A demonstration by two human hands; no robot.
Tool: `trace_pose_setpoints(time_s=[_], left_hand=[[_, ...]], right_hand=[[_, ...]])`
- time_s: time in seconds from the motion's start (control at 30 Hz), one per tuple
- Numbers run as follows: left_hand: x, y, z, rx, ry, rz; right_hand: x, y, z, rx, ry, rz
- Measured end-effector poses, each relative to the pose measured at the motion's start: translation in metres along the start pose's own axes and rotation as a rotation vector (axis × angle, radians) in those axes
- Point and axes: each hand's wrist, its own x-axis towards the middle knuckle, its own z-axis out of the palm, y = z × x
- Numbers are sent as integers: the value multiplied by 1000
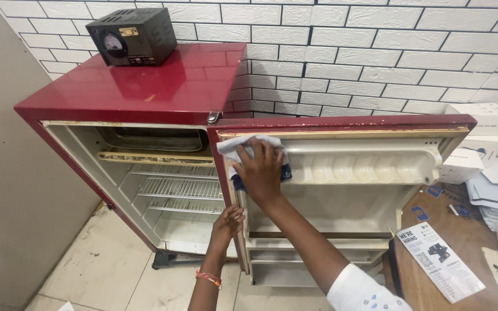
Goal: The person wipes the inside of a red refrigerator door and main compartment using a cloth. They clean the door shelves, the bottom drawer, and the wire racks inside the main compartment.
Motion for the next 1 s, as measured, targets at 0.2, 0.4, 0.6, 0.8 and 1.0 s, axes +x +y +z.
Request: trace_pose_setpoints(time_s=[0.2, 0.4, 0.6, 0.8, 1.0], left_hand=[[-17, 4, 5, 72, 102, -66], [-6, -29, 18, 93, 48, -120], [9, -71, 20, 151, 45, -139], [7, -63, 50, 442, 6, 170], [-37, 13, 109, 745, -48, 358]], right_hand=[[1, -9, -15, -43, -238, -11], [-21, 14, -29, 431, -258, 52], [-58, 21, -39, 203, -296, -53], [-74, 75, -58, 26, -182, 79], [-89, 203, -117, -339, -291, 245]])
